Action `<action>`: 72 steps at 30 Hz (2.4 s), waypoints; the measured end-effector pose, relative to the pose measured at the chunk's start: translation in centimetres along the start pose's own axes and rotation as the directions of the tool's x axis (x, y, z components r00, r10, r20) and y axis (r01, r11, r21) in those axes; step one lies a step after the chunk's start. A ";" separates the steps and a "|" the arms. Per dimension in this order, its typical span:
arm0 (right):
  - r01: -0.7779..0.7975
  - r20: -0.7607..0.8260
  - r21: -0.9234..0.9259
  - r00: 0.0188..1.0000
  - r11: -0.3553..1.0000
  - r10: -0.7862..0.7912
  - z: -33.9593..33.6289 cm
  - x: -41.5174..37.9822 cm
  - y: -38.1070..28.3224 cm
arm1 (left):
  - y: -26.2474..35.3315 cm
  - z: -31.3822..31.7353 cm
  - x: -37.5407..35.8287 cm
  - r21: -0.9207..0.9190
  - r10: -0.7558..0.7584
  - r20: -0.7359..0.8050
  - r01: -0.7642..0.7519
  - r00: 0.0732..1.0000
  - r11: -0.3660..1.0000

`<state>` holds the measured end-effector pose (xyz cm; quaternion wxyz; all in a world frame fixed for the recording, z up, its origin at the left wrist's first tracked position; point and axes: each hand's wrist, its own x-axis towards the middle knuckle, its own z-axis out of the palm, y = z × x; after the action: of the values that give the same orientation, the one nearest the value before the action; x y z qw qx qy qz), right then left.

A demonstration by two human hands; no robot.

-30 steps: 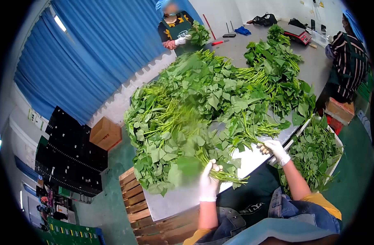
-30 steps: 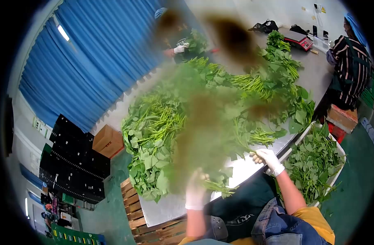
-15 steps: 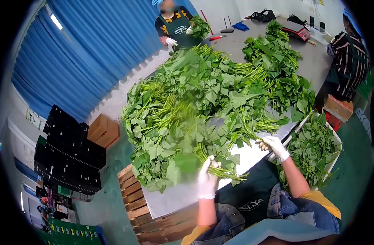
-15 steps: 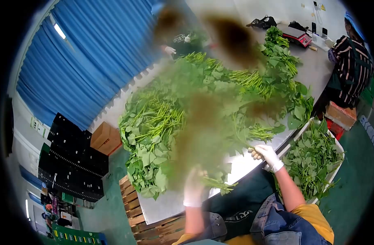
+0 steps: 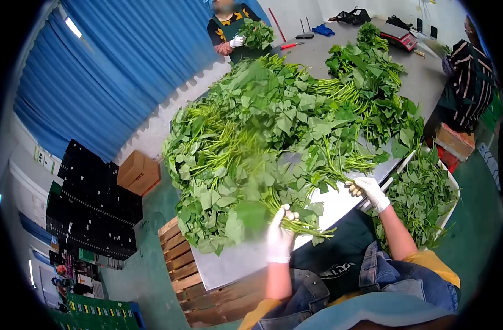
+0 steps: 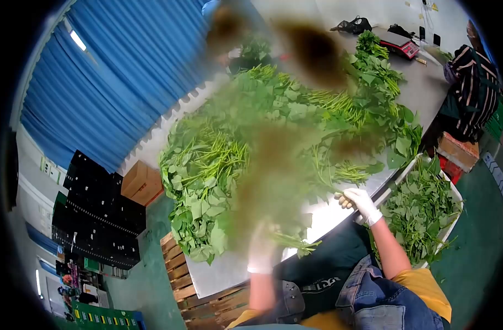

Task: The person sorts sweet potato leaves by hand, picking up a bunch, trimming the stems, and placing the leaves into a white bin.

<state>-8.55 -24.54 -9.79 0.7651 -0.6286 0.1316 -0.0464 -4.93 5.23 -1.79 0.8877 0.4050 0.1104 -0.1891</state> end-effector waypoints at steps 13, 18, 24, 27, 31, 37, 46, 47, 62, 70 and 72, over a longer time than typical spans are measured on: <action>-0.079 0.016 -0.053 0.997 0.995 0.080 0.3 0.2 -0.5 | -1.4 -2.3 1.3 -0.123 -0.142 0.235 0.175 0.962 0.977; -0.082 -0.014 -0.044 0.997 0.996 0.082 -0.1 0.8 0.1 | -1.4 -2.0 1.7 -0.186 -0.175 0.245 0.224 0.953 0.957; -0.090 -0.035 -0.042 0.995 0.995 0.088 0.1 0.8 -0.1 | -1.8 -2.1 1.8 -0.140 -0.110 0.296 0.157 0.949 0.978; -0.118 -0.062 0.052 0.991 0.992 0.121 -0.3 1.2 1.0 | -2.5 -3.3 1.9 -0.141 -0.134 0.309 0.185 0.941 0.973; -0.111 -0.136 -0.003 0.985 0.994 0.110 0.0 1.4 1.1 | -2.1 -3.9 2.1 -0.107 -0.122 0.330 0.165 0.936 0.980; -0.122 -0.154 -0.002 0.981 0.993 0.120 -0.2 1.6 1.2 | -0.3 -3.6 1.1 -0.074 -0.074 0.287 0.099 0.955 0.992; -0.168 -0.187 -0.086 0.971 0.982 0.150 -0.4 1.6 1.4 | 1.4 -4.3 -0.6 0.360 0.249 0.346 -0.373 0.905 0.855; -0.165 -0.199 -0.077 0.969 0.983 0.147 0.5 1.2 0.3 | 1.3 -4.6 -0.2 0.263 0.163 0.274 -0.237 0.948 0.935; -0.136 -0.208 -0.137 0.972 0.981 0.105 1.1 1.1 0.5 | 3.2 -4.1 -3.1 -0.009 0.092 0.122 -0.092 0.988 0.996; -0.097 -0.044 -0.010 0.994 0.995 0.096 -0.1 2.2 1.9 | 0.8 -3.4 -1.2 -0.018 0.248 0.308 -0.255 0.918 0.967; -0.200 0.085 0.186 0.979 0.962 0.187 -0.7 2.3 1.8 | 0.3 -2.7 -1.1 -0.024 0.269 0.332 -0.277 0.904 0.961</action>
<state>-6.66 -25.38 -12.00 0.8275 -0.5363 0.1620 0.0369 -5.85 7.76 -2.97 0.9064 0.3891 -0.1009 -0.1298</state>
